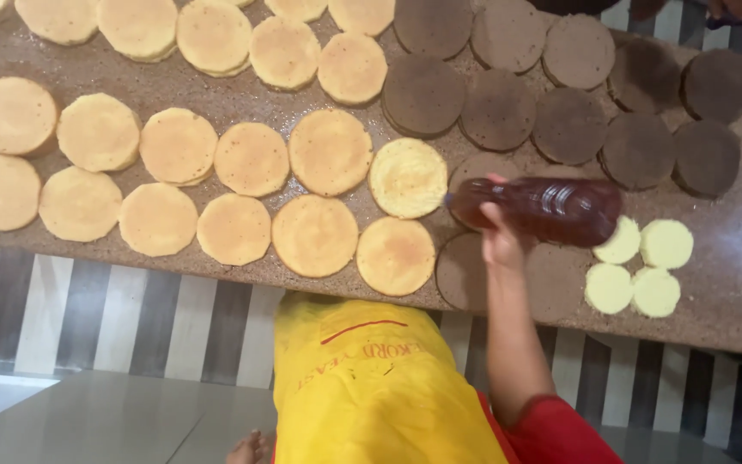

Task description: The person holds a plastic bottle of syrup and sprinkles it over round sponge cake layers arranged on trays, moving from cake to cake across the tray. They then carry the bottle back to a table holding other syrup bottles.

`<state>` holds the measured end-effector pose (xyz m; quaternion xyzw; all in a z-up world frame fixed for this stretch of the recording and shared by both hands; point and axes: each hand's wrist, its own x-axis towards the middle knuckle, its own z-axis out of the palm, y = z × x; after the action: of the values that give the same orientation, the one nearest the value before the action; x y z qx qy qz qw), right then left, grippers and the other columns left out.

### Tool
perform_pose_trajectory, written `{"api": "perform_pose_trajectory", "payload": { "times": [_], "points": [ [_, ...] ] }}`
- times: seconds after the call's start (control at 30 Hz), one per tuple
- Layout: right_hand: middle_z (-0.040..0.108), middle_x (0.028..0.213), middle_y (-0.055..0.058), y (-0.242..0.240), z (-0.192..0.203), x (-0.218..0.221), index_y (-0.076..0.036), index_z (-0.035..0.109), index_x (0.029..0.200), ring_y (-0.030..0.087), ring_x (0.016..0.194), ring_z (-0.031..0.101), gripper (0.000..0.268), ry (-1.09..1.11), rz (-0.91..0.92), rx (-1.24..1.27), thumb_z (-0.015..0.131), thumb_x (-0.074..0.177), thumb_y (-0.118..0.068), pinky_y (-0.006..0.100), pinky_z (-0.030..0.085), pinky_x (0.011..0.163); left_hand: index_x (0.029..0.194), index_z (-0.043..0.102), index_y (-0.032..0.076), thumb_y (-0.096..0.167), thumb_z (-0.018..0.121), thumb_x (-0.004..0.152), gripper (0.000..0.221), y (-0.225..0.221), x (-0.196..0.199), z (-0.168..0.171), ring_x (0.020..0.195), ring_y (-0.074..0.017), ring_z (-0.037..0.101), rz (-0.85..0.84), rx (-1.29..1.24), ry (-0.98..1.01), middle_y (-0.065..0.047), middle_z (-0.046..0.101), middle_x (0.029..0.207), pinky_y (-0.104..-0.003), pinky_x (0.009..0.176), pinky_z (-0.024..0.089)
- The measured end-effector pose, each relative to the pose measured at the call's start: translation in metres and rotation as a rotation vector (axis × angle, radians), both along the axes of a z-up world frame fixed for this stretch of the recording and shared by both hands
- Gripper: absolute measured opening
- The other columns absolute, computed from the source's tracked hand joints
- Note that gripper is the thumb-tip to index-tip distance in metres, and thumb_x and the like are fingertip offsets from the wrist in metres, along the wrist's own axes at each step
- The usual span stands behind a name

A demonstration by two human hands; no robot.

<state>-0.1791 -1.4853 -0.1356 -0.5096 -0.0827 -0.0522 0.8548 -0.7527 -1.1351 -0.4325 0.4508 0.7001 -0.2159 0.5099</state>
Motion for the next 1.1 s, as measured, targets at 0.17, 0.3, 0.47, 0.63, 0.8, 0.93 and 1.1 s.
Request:
{"api": "perform_pose_trajectory", "payload": {
  "times": [0.17,0.3,0.47,0.63,0.8,0.93,1.1],
  "points": [
    [0.064,0.127,0.009,-0.023,-0.022,0.066,-0.009,0.056,0.133,0.028,0.123,0.065,0.063,0.087,-0.253,0.062,0.087,0.079,-0.001,0.047,0.058,0.115,0.105,0.075,0.002,0.036,0.072,0.094,0.036,-0.012,0.022,0.016,0.077,-0.0192,0.065,-0.014,-0.034,-0.192,-0.010,0.075,0.091,-0.035,0.064,0.045],
    [0.064,0.126,0.009,0.029,-0.018,0.041,-0.010,0.056,0.132,0.027,0.120,0.066,0.063,0.142,-0.185,0.083,0.086,0.078,-0.002,0.044,0.058,0.113,0.114,0.073,0.004,0.034,0.069,0.093,0.037,0.013,0.058,0.033,0.085,-0.0190,0.069,-0.065,-0.053,-0.188,-0.007,0.076,0.101,-0.035,0.073,0.051],
    [0.063,0.124,0.008,-0.002,0.007,0.002,-0.010,0.056,0.130,0.027,0.119,0.065,0.055,0.016,-0.066,-0.045,0.085,0.084,-0.001,0.047,0.058,0.109,0.125,0.067,0.003,0.032,0.065,0.097,0.040,0.037,0.062,0.038,0.097,-0.0229,0.071,0.100,0.076,-0.279,-0.012,0.074,0.114,-0.039,0.084,0.055],
    [0.064,0.125,0.010,-0.025,-0.001,0.063,-0.007,0.056,0.132,0.030,0.120,0.068,0.064,0.088,-0.364,0.041,0.087,0.076,0.004,0.047,0.056,0.118,0.125,0.067,0.001,0.033,0.067,0.097,0.042,0.035,0.057,0.031,0.099,-0.0252,0.071,-0.014,0.014,-0.199,-0.012,0.074,0.115,-0.042,0.085,0.054],
    [0.061,0.126,0.007,0.010,0.011,0.016,-0.014,0.051,0.136,0.029,0.118,0.066,0.069,0.080,-0.184,0.089,0.083,0.078,0.003,0.046,0.055,0.113,0.125,0.069,0.002,0.032,0.067,0.095,0.042,0.048,0.067,0.035,0.098,-0.0244,0.071,-0.160,-0.058,-0.115,-0.011,0.075,0.115,-0.042,0.086,0.055],
    [0.062,0.129,0.010,-0.036,-0.015,0.018,-0.009,0.052,0.141,0.030,0.121,0.065,0.067,0.016,-0.175,0.060,0.083,0.083,0.006,0.047,0.057,0.115,0.124,0.070,-0.001,0.034,0.067,0.097,0.044,0.055,0.090,0.041,0.098,-0.0268,0.070,-0.086,0.045,-0.217,-0.016,0.074,0.113,-0.042,0.085,0.054],
    [0.064,0.126,0.011,-0.020,0.004,0.027,-0.010,0.052,0.139,0.032,0.120,0.066,0.069,0.034,-0.416,0.097,0.084,0.080,0.006,0.048,0.058,0.117,0.125,0.068,0.003,0.032,0.067,0.095,0.042,0.054,0.113,0.049,0.100,-0.0250,0.072,-0.166,0.037,-0.256,-0.012,0.075,0.115,-0.040,0.085,0.054]
  ]
}}
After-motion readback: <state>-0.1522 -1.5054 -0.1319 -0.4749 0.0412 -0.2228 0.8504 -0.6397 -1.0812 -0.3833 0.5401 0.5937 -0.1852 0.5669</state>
